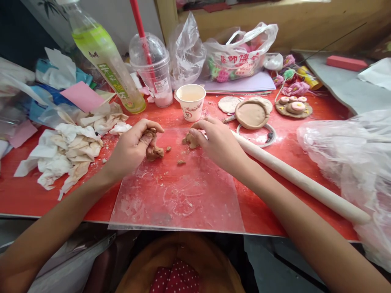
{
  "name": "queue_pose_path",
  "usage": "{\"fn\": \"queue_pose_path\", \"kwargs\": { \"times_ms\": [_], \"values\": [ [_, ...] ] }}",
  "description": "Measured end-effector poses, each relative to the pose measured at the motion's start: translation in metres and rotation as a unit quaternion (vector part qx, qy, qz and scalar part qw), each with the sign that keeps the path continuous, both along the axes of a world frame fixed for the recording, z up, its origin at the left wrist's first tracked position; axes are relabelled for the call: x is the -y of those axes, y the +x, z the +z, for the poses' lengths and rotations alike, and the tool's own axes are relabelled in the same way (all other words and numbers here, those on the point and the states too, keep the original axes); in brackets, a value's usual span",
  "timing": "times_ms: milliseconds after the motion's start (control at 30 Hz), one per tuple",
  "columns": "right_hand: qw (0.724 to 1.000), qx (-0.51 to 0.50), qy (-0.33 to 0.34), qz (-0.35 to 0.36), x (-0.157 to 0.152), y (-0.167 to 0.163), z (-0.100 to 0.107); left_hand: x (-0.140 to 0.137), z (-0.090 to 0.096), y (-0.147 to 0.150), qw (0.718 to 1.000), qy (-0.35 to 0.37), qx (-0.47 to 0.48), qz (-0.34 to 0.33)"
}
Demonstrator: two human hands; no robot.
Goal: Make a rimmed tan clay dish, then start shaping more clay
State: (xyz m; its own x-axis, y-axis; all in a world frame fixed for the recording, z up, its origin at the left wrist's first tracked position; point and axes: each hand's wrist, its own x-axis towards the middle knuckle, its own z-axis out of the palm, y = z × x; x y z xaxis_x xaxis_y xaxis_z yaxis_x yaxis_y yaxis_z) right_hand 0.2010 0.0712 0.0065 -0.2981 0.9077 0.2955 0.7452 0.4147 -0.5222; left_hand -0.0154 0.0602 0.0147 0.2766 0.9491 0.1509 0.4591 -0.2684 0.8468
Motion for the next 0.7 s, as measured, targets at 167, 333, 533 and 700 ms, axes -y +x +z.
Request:
{"fn": "queue_pose_path", "kwargs": {
  "times_ms": [167, 333, 533, 700],
  "values": [
    [1.000, 0.003, -0.005, -0.003, -0.0003, 0.0004, 0.0003, -0.0061, 0.0027, -0.0027, 0.999, -0.020, 0.006, -0.025],
    [1.000, 0.003, -0.001, -0.001, -0.0004, 0.0002, 0.0007, -0.0047, 0.0068, -0.0010, 0.987, -0.119, 0.107, -0.019],
    [1.000, 0.000, -0.007, 0.004, -0.0002, 0.0003, 0.0006, -0.0079, 0.0044, 0.0021, 0.973, -0.164, 0.153, 0.055],
    [1.000, 0.001, -0.014, 0.010, -0.0001, 0.0005, 0.0010, -0.0106, 0.0044, 0.0024, 0.980, -0.135, 0.132, 0.062]
  ]
}}
